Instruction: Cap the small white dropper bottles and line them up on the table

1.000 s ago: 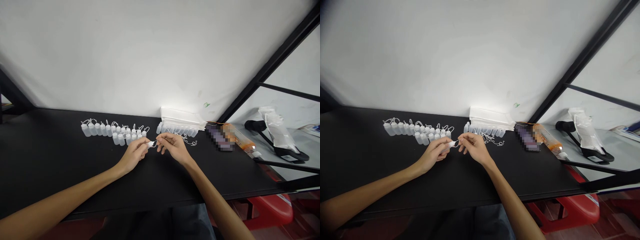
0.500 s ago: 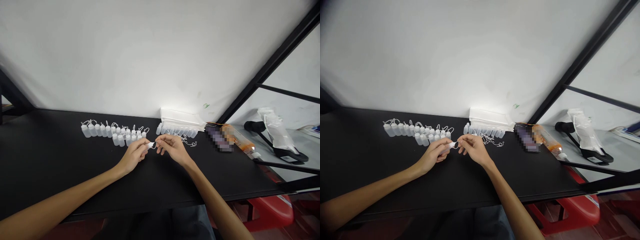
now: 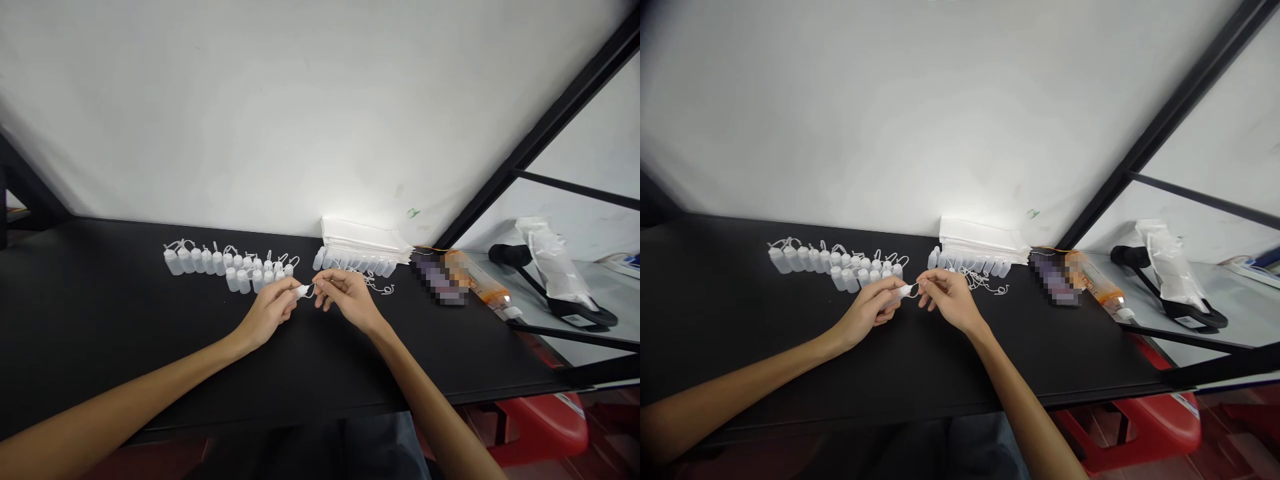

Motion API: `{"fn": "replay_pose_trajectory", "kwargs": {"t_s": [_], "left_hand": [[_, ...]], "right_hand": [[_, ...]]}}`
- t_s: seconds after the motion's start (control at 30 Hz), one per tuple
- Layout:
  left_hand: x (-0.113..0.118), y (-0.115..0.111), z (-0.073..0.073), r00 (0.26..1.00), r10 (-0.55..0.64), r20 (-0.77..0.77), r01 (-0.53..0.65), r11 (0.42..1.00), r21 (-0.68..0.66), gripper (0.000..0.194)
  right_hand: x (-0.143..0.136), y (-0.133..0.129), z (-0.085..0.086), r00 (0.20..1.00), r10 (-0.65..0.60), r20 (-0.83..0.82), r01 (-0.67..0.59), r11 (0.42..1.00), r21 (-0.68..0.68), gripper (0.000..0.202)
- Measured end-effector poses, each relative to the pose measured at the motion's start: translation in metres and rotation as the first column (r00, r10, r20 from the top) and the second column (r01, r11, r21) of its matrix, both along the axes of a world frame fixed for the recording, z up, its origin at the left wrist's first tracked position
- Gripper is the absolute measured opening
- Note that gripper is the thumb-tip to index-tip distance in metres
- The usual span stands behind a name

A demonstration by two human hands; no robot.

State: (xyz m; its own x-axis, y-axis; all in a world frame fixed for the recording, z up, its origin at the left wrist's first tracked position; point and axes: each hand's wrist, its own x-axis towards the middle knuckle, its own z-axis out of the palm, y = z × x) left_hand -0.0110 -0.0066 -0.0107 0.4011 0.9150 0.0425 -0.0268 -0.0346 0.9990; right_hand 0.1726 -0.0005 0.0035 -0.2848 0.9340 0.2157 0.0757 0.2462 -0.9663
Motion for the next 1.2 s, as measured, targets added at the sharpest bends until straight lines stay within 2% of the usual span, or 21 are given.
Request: {"fn": "replay_pose_trajectory", "kwargs": {"t_s": [0.5,0.9,1.1,1.2], "left_hand": [[-0.0023,-0.0001,-0.0049,1.0,-0.015,-0.027,0.017,0.997,0.07,0.024],[-0.0045,-0.0002,-0.0081,0.986,0.011,-0.167,0.023,0.979,0.202,0.027],[-0.0044,-0.0001,-0.0089,0.991,0.017,-0.132,0.008,0.982,0.187,0.026],[-0.0041,0.0,-0.0088,0.995,0.0,-0.098,0.015,0.988,0.156,0.025]], "right_hand": [[-0.0007,0.0014,-0.0024,1.0,0.017,0.003,-0.017,1.0,0.0,0.026],[-0.0041,-0.0011,-0.0022,0.999,0.039,-0.002,-0.039,0.999,-0.009,0.025],[-0.0005,0.001,-0.001,0.998,-0.048,-0.051,0.049,0.999,0.017,0.022],[0.0005,0.0014,-0.0007,0.998,-0.047,-0.05,0.048,0.999,0.02,0.022]]}}
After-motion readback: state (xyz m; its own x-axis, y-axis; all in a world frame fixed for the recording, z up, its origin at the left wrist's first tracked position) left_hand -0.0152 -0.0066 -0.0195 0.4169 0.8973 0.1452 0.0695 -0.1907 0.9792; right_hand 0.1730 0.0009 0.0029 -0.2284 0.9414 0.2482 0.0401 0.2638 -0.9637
